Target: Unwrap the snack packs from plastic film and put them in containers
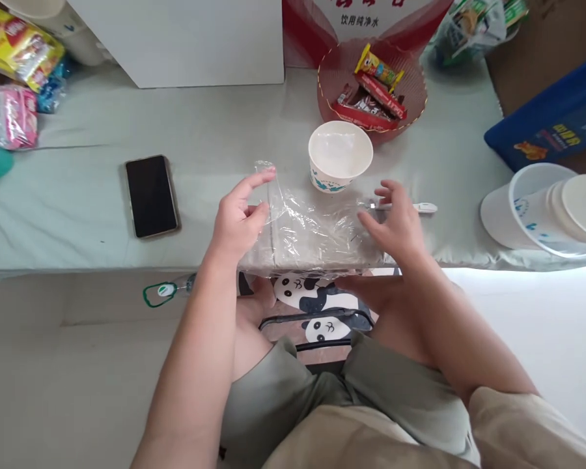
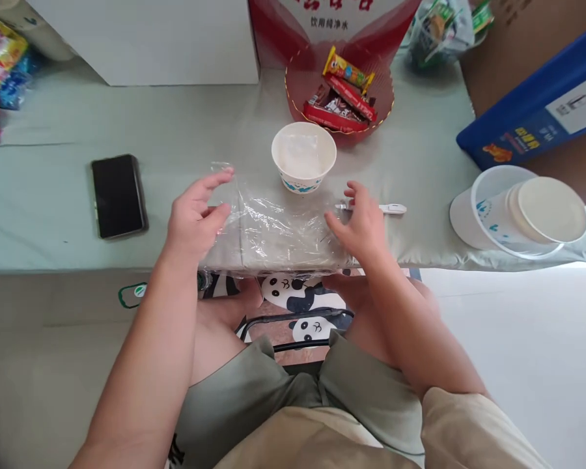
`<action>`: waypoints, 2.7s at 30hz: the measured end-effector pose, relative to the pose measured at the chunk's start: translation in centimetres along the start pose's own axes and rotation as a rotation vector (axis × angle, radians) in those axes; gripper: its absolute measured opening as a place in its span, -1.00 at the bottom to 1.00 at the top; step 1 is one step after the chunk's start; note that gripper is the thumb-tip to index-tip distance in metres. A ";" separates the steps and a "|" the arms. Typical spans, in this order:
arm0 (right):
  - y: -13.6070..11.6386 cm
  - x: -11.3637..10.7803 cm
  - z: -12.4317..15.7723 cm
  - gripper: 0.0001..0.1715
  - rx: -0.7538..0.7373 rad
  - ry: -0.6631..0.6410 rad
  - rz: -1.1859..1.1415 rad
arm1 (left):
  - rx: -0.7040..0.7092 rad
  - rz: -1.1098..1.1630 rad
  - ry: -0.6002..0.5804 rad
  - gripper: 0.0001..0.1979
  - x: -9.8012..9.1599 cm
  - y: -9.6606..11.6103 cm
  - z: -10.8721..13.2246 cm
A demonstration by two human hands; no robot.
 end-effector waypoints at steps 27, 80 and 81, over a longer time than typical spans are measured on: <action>2.9 -1.6 -3.0 -0.62 -0.159 0.343 -0.593 | -0.256 0.280 0.114 -0.82 0.2 -2.3 -1.6; -0.4 -4.1 1.4 -0.11 -0.015 -0.068 -0.786 | -0.128 0.428 -0.023 -0.10 -0.5 0.8 4.9; -0.9 -4.3 2.0 -0.04 -0.039 -0.111 -0.791 | -0.084 0.440 0.038 -0.17 -1.0 1.5 5.3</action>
Point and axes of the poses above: each hand's wrist, its own z-axis away from the middle knuckle, its own x-axis out of the palm, y = z × x, the point moved 6 cm from there along -z, towards the middle knuckle, and after that the axes turned 9 degrees about -z, right-handed, at the moved point
